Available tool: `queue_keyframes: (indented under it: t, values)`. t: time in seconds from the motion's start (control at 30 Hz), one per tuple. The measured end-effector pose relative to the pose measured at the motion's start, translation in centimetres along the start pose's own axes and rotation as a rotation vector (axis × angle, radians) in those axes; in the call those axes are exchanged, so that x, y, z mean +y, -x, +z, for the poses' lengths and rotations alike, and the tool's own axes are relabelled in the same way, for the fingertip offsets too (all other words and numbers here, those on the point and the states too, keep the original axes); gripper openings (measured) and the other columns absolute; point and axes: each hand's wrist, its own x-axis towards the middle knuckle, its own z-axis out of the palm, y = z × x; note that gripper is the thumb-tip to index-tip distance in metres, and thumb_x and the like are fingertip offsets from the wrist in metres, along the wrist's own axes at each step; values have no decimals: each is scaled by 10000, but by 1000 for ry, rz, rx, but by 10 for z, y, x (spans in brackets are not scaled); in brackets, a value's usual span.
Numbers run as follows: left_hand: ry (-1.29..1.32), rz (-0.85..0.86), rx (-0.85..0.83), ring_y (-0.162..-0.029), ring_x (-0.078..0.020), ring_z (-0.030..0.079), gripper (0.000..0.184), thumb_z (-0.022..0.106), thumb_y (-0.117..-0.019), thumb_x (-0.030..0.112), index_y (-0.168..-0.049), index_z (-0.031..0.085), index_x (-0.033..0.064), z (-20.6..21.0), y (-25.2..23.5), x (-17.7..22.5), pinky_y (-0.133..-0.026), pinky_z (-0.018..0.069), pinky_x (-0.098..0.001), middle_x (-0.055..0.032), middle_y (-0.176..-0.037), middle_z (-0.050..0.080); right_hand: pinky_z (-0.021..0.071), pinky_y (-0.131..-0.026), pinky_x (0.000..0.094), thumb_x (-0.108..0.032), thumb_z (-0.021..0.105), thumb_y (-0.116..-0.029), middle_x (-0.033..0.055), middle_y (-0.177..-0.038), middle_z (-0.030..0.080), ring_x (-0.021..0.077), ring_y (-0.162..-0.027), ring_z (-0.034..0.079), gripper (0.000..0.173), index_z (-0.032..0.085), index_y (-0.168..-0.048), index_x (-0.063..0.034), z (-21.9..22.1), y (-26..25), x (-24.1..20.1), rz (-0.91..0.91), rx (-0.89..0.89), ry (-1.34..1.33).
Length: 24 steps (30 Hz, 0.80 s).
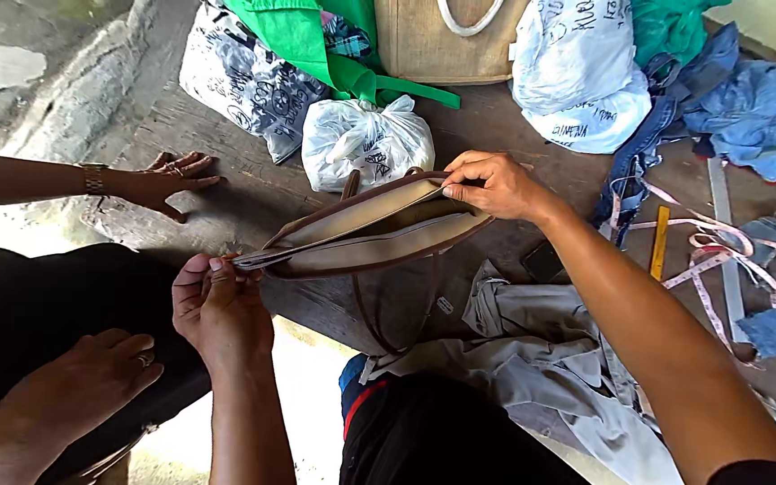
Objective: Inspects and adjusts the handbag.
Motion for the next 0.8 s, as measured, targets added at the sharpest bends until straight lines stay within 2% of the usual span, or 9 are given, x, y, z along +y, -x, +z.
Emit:
queue_keyframes:
  t: [0.3,0.6,0.7,0.8]
  values:
    - [-2,2,38,-736,-81,685,122,477,-1053,33,-1099,534,131,1,2,0,-720,612,-261,33,-887,676,533,-917,224,-162,680,-962,102,-1046,731,87,-1018,674,180,783,-922,-19,3,-2,-2,-2,13,-21]
    - [-9,28,31,-713,-80,679,128,495,-1046,21,-1107,539,125,2,1,-3,-701,613,-260,32,-889,675,535,-922,235,-184,673,-964,96,-1063,727,94,-1035,672,190,777,-925,-29,7,0,2,4,49,-5]
    - [1,29,18,-745,-62,657,139,486,-1061,49,-1142,553,139,0,3,-2,-714,592,-249,48,-914,668,539,-939,259,-194,683,-948,109,-1098,716,115,-1052,671,185,772,-927,-33,11,2,4,-3,59,4]
    - [30,26,2,-759,-78,663,143,496,-1061,53,-1162,562,130,-1,4,-2,-726,596,-263,28,-930,672,523,-958,263,-167,725,-903,121,-1143,693,126,-1084,650,142,770,-930,-36,13,6,4,12,60,-1]
